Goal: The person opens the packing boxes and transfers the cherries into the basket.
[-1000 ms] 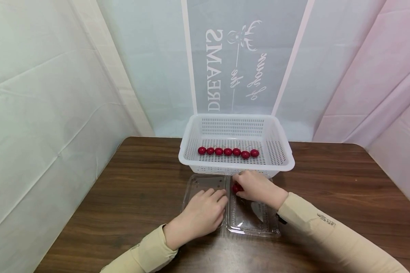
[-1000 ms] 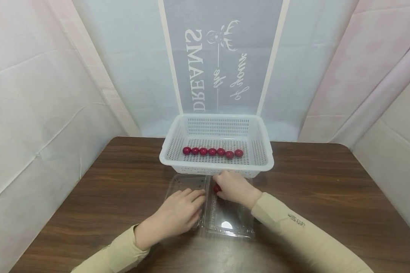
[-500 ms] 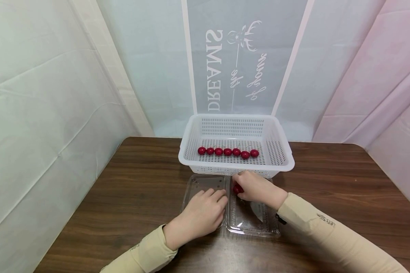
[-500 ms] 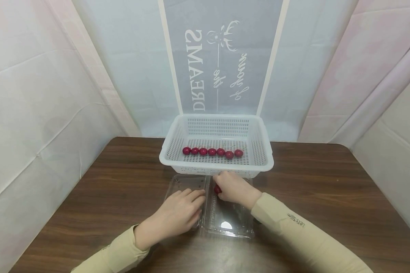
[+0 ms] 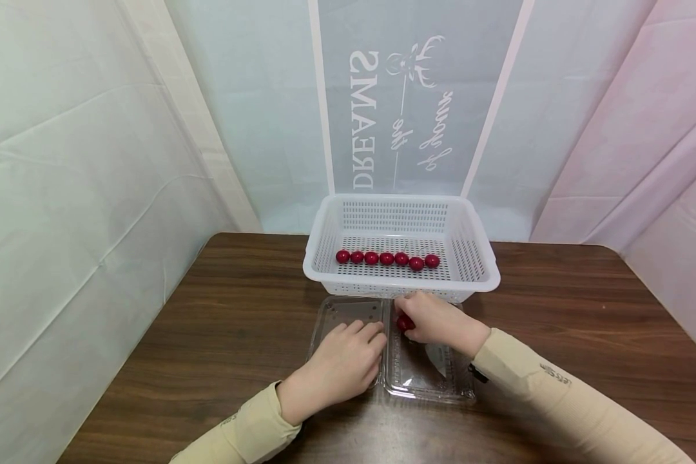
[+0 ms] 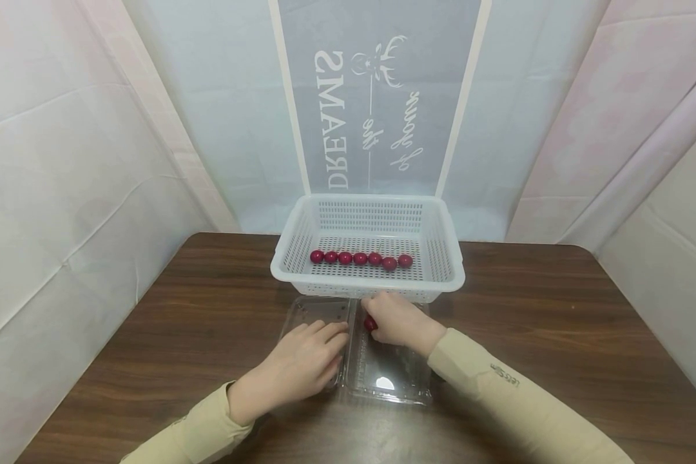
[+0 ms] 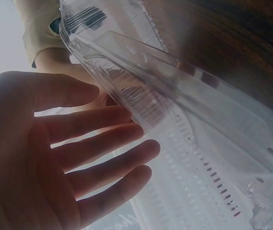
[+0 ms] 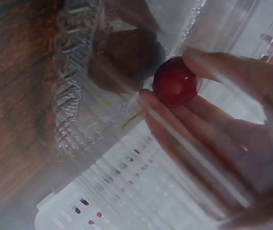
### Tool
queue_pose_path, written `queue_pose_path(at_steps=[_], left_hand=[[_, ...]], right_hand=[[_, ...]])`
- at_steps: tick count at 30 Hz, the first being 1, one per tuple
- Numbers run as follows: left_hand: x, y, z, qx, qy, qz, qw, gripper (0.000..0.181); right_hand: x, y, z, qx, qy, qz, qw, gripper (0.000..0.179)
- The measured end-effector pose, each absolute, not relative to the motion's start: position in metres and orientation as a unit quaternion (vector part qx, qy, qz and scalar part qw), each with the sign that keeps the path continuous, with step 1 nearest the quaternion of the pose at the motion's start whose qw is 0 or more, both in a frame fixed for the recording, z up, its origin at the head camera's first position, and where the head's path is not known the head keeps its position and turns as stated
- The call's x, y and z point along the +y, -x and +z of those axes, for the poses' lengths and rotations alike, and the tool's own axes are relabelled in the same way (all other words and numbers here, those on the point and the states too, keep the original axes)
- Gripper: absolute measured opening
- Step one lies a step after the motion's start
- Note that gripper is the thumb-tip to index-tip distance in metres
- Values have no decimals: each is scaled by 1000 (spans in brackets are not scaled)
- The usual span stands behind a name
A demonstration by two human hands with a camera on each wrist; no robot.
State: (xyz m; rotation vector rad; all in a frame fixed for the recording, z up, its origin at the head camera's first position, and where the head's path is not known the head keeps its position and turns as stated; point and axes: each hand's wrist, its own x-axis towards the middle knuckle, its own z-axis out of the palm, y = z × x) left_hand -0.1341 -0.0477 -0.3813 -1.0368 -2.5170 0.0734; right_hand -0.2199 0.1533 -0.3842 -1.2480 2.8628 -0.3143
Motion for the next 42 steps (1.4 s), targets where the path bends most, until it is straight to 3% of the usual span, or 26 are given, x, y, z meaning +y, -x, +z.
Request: queue_pose_path(at_steps=[9, 42], left_hand=[[-47, 134, -381, -904, 373, 26, 208, 20], [-47, 133, -381, -901, 375, 25, 214, 21]], right_hand=[[155, 213, -375, 921, 380, -88, 10, 20], [175, 180, -333, 895, 424, -111, -82, 23]])
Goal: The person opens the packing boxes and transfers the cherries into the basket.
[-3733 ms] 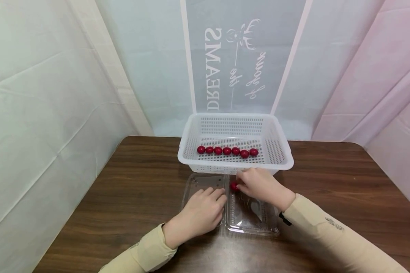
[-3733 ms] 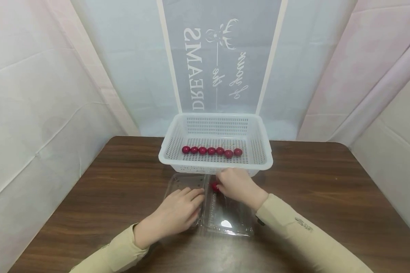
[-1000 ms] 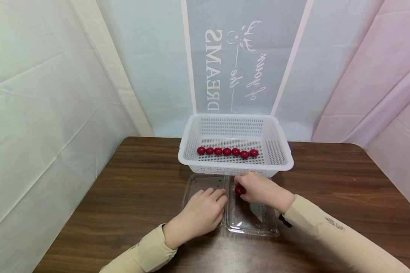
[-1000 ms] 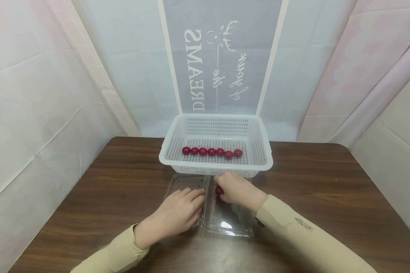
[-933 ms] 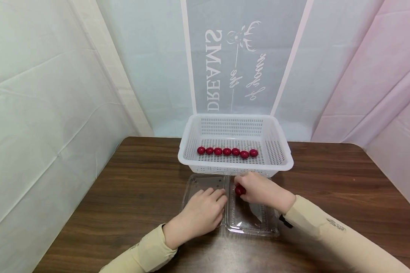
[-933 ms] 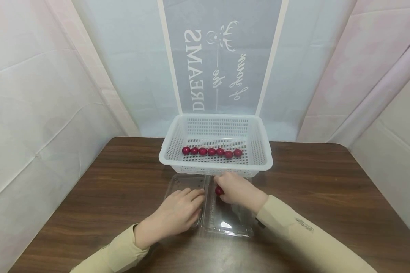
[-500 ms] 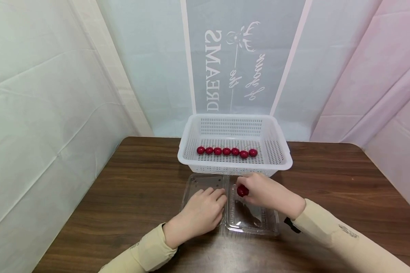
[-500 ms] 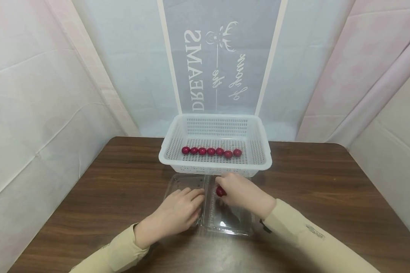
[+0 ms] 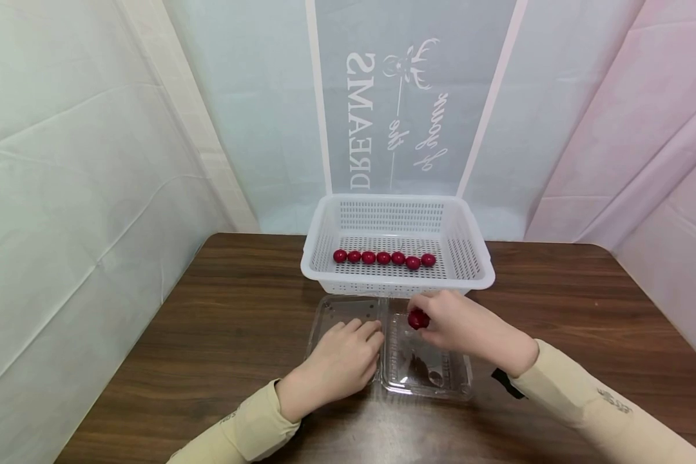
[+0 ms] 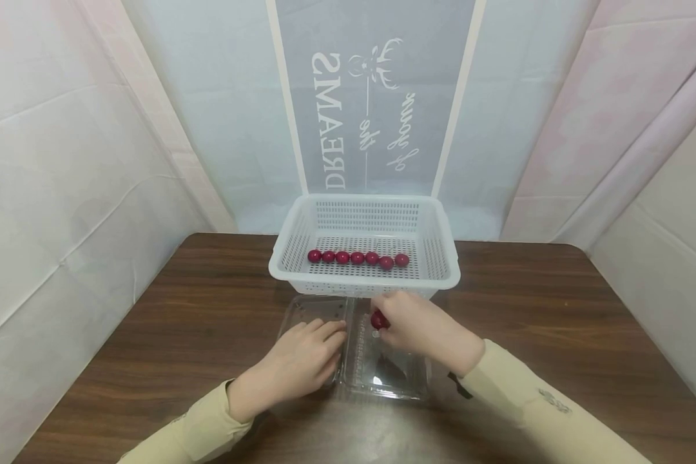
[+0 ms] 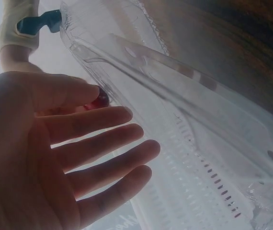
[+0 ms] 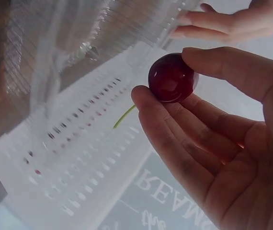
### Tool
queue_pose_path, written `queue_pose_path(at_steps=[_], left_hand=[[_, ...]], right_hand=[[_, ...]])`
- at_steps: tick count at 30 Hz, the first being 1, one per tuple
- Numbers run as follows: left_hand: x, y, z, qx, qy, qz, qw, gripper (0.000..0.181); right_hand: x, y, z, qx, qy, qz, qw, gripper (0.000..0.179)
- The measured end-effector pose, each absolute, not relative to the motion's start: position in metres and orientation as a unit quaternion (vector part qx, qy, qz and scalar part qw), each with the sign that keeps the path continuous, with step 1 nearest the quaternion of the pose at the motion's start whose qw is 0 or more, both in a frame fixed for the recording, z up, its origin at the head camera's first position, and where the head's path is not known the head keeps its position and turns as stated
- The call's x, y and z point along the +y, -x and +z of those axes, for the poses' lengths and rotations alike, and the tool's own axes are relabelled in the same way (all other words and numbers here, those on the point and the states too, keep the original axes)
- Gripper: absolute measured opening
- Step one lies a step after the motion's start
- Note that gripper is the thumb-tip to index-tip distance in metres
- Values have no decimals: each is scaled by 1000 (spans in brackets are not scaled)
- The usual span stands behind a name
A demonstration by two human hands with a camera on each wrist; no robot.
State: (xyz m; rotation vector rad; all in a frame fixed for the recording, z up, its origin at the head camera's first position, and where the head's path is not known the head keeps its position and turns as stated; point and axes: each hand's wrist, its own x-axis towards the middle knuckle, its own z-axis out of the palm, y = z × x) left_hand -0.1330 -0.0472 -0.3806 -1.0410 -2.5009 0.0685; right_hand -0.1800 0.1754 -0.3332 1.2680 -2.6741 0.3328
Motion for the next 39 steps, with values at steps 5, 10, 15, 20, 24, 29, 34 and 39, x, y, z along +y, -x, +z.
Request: queue_pose_path(at_steps=[5, 10, 15, 20, 24, 29, 34, 39], left_hand=[[-47, 133, -381, -903, 374, 27, 211, 21], [-47, 133, -381, -903, 375, 25, 211, 22], [-48, 134, -381, -904, 373, 25, 208, 22], [-48, 134, -381, -905, 372, 25, 204, 22], [-48, 134, -381, -905, 373, 24, 204, 22], [-48, 134, -381, -905, 372, 23, 203, 22], [-47, 134, -382, -905, 373, 23, 204, 21], [-48, 135, -383, -904, 373, 24, 207, 21]], right_hand=[[180, 178, -322, -897, -420, 111, 85, 23], [182, 182, -315, -896, -417, 116, 93, 20], [185, 189, -307, -900, -406, 127, 92, 20], [189, 196, -301, -904, -395, 127, 99, 19], [192, 202, -297, -907, -390, 127, 98, 18], [192, 212, -293, -906, -393, 125, 99, 19], [192, 222, -290, -909, -388, 115, 100, 19], [190, 231, -285, -913, -383, 104, 91, 21]])
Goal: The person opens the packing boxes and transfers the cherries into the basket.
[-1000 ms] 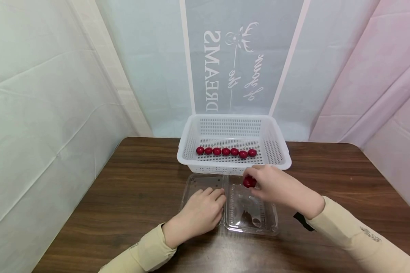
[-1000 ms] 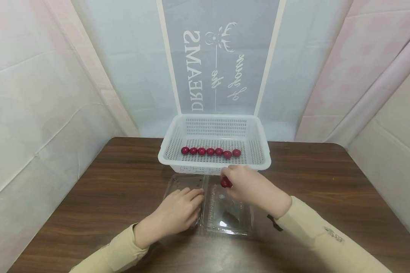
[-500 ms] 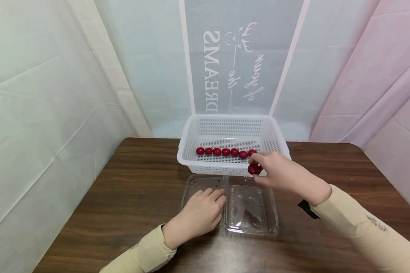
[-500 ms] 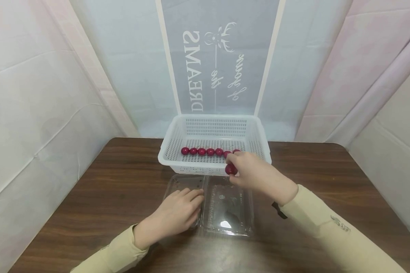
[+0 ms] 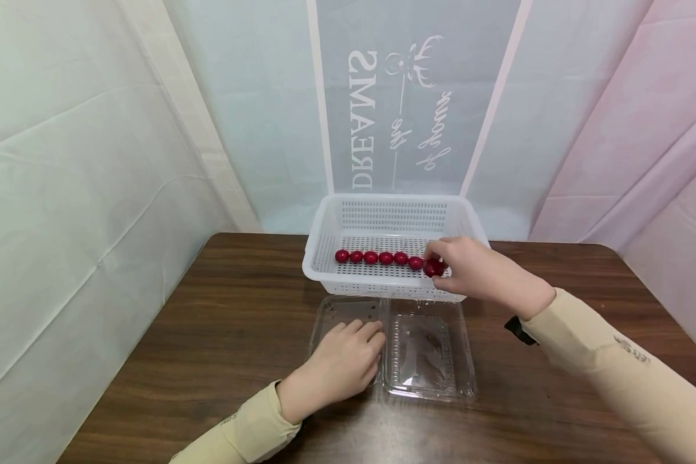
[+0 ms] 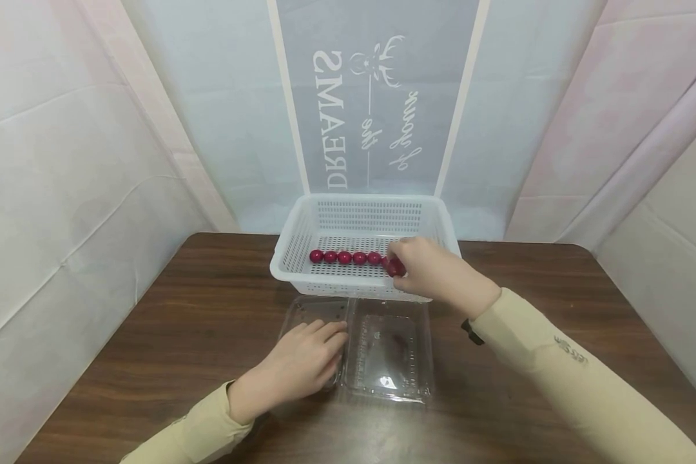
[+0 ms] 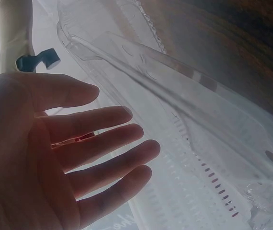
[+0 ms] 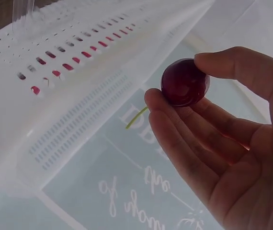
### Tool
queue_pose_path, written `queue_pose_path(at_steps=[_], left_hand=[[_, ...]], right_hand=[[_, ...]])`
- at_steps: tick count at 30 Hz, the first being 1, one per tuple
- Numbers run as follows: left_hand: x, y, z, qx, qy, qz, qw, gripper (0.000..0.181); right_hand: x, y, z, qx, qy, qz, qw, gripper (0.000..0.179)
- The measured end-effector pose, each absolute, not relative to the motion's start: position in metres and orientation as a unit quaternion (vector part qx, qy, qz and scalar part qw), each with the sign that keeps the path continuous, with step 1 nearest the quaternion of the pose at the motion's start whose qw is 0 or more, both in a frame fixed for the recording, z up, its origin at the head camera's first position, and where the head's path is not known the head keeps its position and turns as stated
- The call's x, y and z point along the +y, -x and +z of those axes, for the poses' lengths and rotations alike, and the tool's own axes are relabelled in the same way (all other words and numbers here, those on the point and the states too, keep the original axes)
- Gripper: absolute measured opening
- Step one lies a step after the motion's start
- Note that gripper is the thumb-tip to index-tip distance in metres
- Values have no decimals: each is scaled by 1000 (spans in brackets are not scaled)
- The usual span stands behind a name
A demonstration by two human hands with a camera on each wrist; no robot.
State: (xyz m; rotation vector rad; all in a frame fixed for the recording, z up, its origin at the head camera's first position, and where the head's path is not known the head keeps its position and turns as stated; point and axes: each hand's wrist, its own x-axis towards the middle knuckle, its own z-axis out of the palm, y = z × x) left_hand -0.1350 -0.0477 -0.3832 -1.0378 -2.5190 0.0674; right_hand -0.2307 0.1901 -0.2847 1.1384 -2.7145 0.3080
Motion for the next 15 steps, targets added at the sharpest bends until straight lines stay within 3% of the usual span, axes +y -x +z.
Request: queue_pose_path(at_steps=[15], left_hand=[[-48, 135, -382, -905, 372, 27, 205, 22]], right_hand=[[185, 264, -283, -918, -379, 100, 56, 20]])
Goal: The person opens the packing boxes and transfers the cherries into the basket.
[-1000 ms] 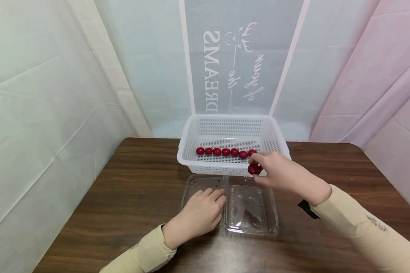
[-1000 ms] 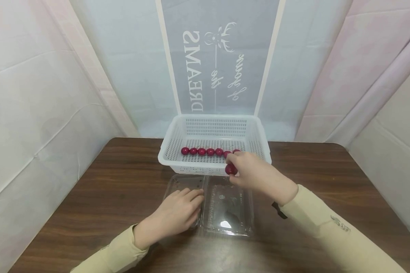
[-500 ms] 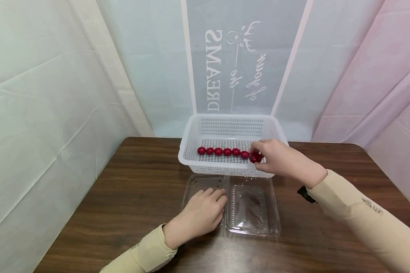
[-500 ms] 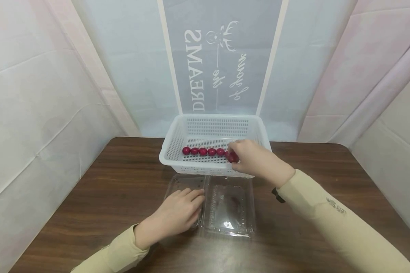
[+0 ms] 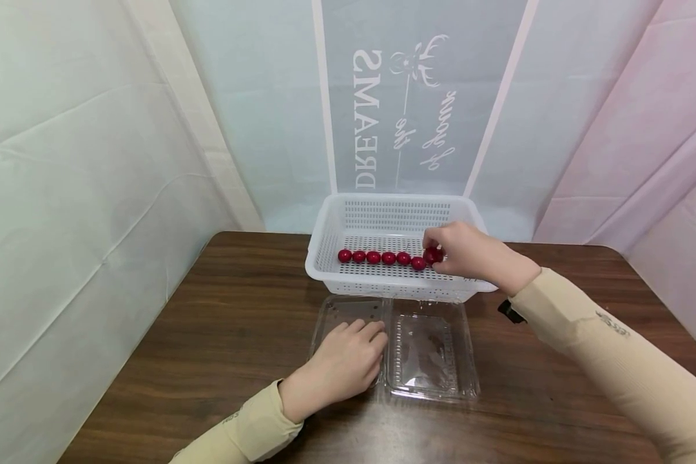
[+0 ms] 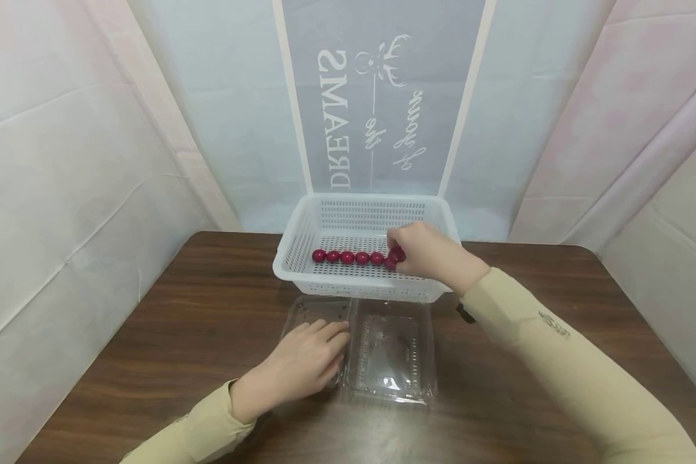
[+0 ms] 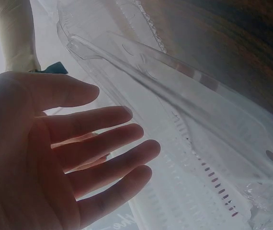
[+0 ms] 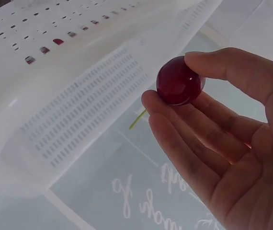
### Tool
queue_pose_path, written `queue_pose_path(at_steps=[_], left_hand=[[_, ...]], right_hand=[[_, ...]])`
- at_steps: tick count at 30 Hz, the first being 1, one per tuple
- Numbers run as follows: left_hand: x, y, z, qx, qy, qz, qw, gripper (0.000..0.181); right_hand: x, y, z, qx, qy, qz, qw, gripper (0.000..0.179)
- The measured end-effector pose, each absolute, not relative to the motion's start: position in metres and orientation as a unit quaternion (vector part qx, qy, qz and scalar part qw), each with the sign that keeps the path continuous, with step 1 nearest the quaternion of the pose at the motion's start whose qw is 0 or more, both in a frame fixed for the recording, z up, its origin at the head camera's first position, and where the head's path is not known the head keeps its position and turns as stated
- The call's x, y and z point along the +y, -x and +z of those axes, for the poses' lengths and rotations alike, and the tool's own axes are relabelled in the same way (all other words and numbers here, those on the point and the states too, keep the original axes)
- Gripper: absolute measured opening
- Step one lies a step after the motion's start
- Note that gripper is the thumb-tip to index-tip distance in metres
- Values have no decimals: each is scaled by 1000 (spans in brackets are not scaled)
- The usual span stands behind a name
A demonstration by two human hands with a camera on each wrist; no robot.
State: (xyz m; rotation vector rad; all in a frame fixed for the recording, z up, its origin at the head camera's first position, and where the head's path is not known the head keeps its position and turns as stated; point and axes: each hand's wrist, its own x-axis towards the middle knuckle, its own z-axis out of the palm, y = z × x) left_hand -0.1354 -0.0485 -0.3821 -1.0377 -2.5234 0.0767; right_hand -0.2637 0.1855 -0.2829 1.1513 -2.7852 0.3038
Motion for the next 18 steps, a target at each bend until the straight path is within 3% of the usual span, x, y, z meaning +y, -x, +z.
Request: queue_pose_path(at_steps=[18], left_hand=[[-49, 136, -385, -904, 372, 24, 209, 22]], right_hand=[[173, 295, -283, -935, -348, 71, 1, 24]])
